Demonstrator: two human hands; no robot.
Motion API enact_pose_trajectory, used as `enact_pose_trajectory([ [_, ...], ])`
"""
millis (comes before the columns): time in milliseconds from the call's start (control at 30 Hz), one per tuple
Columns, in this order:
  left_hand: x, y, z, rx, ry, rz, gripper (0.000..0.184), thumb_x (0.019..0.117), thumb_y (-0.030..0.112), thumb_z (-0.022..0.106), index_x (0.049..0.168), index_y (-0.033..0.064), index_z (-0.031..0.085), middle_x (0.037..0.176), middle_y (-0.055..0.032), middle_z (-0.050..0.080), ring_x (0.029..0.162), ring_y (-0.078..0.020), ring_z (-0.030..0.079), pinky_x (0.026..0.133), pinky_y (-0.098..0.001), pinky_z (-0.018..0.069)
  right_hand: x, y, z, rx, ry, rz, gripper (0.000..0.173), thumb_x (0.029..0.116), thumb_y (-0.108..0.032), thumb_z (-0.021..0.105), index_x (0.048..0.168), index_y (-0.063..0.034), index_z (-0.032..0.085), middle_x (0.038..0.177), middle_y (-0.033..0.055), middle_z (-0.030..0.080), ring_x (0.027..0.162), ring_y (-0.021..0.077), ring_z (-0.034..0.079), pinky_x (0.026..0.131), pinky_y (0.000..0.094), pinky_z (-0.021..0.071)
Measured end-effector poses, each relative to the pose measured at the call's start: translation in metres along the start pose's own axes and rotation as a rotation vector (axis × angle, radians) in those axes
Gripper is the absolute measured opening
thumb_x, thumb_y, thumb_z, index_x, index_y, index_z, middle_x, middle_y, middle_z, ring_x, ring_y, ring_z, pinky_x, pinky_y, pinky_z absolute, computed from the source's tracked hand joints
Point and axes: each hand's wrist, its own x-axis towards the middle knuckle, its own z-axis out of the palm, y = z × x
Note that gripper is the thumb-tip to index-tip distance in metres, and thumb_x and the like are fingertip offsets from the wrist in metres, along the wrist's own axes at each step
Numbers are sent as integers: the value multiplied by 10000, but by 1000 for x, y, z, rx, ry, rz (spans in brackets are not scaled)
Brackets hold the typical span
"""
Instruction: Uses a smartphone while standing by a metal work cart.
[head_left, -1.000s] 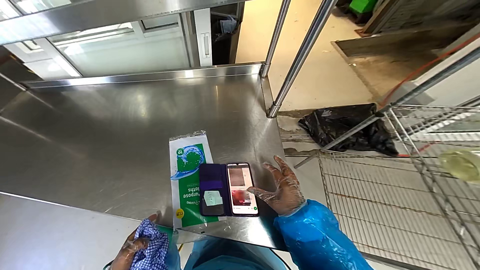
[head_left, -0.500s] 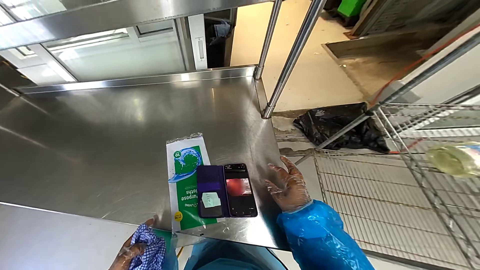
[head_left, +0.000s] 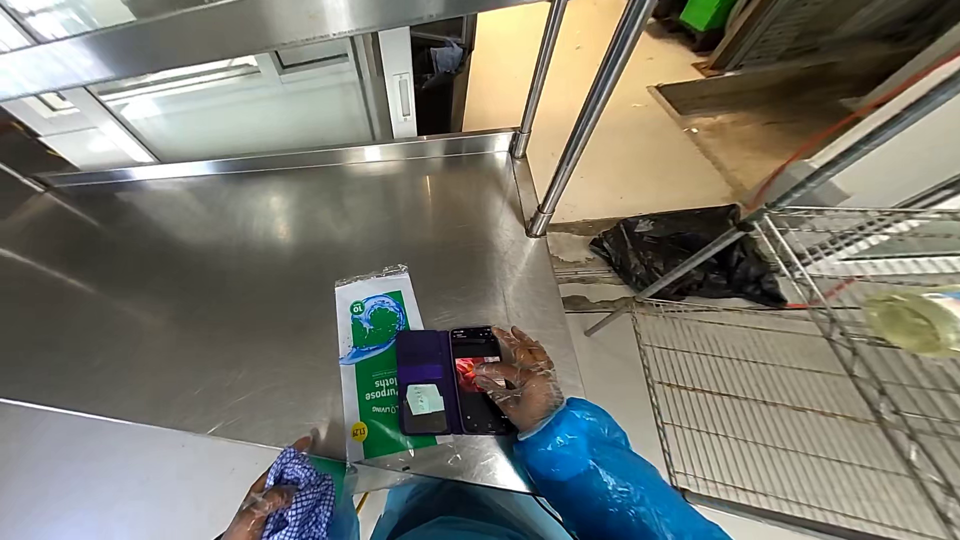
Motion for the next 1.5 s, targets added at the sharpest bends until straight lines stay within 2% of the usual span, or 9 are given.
enact_pose_trajectory([
  [200,-2,-1,1,3,34,6,569,812,262,758,1334,85,619,1100,29,750,959,-50,707,875,-252,574,3,-2,0,-96,-68,22,160,821,-198,843,979,-175,844,1506,223,531,1473,501,354,1174,719,214],
  [500,5,-2,-2,-22,-16,4,579,815,288,773,1347,108,632,1117,20,748,962,-49,706,880,-248,570,12,-13,-14,-199,-286,205,484,849,-388,823,1279,-182,743,1643,215,332,1554,448,195,1235,631,144],
  [633,6,-1,-2,-1,-3,-2,603,810,281,767,1359,88,609,1113,22,749,962,-50,707,877,-252,574,12,-13,-15,-242,-305,220,675,802,-490,834,1375,-170,676,1662,201,299,1561,431,179,1231,632,134],
  [700,6,-1,-2,6,-1,1,596,814,283,768,1356,90,614,1108,27,749,961,-49,707,877,-250,573,9,-9,-15,-191,-194,162,741,736,-504,871,1348,-127,690,1628,229,355,1533,456,249,1211,654,189],
  [767,5,-1,-3,-5,-9,7,578,824,288,772,1351,102,625,1108,26,748,959,-47,705,881,-249,571,5,2,-13,-70,11,50,681,696,-441,891,1242,-64,741,1544,283,454,1460,508,368,1164,697,278],
  [833,4,3,4,-21,19,2,519,811,272,772,1302,139,669,1077,36,758,936,-33,708,866,-235,573,4,16,-19,-9,161,-25,539,756,-357,826,1164,-11,754,1479,310,508,1392,535,444,1116,702,356],
  [900,4,3,2,-28,8,-9,569,811,288,783,1334,114,638,1088,26,752,945,-45,708,869,-245,574,5,27,-32,9,229,-18,412,832,-259,722,1143,11,749,1478,304,509,1378,515,467,1118,653,389],
  [1067,5,2,0,-2,27,-27,595,806,265,769,1351,86,611,1088,34,752,945,-47,709,865,-248,577,4,44,-54,14,320,56,294,862,-102,673,1100,56,743,1477,342,489,1381,552,443,1120,653,373],
  [1500,10,2,0,13,-12,-7,584,830,269,754,1367,93,606,1100,32,747,952,-44,704,870,-243,572,-2,44,-60,0,289,155,256,861,-30,712,1102,50,746,1491,328,486,1393,552,431,1124,666,353],
])
